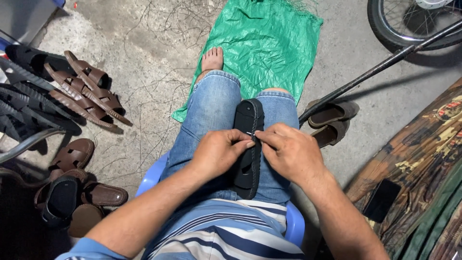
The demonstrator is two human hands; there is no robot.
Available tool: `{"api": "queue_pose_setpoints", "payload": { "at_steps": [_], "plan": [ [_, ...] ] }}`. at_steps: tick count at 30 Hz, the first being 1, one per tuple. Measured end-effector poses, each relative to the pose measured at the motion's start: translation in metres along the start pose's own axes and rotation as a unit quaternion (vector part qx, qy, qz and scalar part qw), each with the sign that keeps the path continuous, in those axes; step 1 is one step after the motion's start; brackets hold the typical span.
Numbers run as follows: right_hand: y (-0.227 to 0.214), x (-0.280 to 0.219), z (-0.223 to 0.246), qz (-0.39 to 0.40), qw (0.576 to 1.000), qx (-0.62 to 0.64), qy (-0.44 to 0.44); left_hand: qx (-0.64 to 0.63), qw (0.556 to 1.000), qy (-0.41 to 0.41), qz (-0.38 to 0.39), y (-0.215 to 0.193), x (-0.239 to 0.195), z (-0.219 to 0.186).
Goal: The person sits on a blue plastic chair and sews a black sandal using a needle and thread. They repeatedly push the needle through the sole and pull the thread to stitch the sandal while holding it on their lap.
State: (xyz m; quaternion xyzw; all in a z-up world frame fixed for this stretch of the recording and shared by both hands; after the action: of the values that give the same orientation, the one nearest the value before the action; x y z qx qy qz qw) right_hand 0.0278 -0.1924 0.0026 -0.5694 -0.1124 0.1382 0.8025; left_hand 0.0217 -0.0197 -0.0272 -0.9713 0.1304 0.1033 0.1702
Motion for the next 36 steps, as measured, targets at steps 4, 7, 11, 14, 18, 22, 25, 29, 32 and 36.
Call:
{"api": "queue_pose_setpoints", "payload": {
  "at_steps": [4,7,11,14,18,22,25,29,32,36],
  "plan": [
    [-0.006,0.000,0.006,0.066,0.997,0.019,0.030,0.217,0.958,0.084,0.170,-0.039,0.008,-0.014],
    [-0.012,0.003,0.009,0.089,0.994,0.048,0.045,0.134,0.964,0.110,0.199,-0.055,0.006,-0.020],
    [-0.011,0.005,0.008,0.113,0.987,0.089,0.071,-0.357,0.917,-0.027,0.175,-0.027,-0.003,-0.015],
    [-0.012,0.004,0.008,0.095,0.988,0.101,0.067,-0.279,0.946,0.032,0.160,-0.002,0.007,0.003],
    [-0.010,-0.001,0.007,0.091,0.986,0.117,0.079,0.164,0.979,0.078,0.098,-0.020,0.014,-0.006],
    [-0.006,-0.007,0.007,0.069,0.989,0.113,0.065,0.146,0.971,0.077,0.172,-0.016,0.013,-0.023],
    [-0.031,-0.009,0.014,0.121,0.987,0.072,0.076,0.016,0.981,0.064,0.181,-0.009,0.023,-0.017],
    [-0.072,-0.015,-0.001,0.187,0.971,-0.009,0.151,-0.128,0.980,0.019,0.153,-0.011,0.021,-0.010],
    [-0.054,-0.015,-0.007,0.185,0.968,0.072,0.155,-0.103,0.982,0.067,0.145,-0.023,0.015,-0.006],
    [-0.032,-0.018,-0.005,0.167,0.961,0.133,0.175,-0.074,0.988,0.111,0.081,-0.026,0.009,0.008]
  ]
}}
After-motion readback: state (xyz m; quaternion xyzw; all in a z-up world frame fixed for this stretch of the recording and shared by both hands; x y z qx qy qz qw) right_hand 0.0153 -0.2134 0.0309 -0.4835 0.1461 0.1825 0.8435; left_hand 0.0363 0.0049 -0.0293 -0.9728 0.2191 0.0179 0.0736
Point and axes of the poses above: each hand's wrist, its own x-axis towards the middle knuckle, its own y-axis out of the palm, z = x × y, the point moved 2 cm from there along x, towards the middle knuckle, and after that the axes turned 7 degrees about y, right-handed, at the moved point
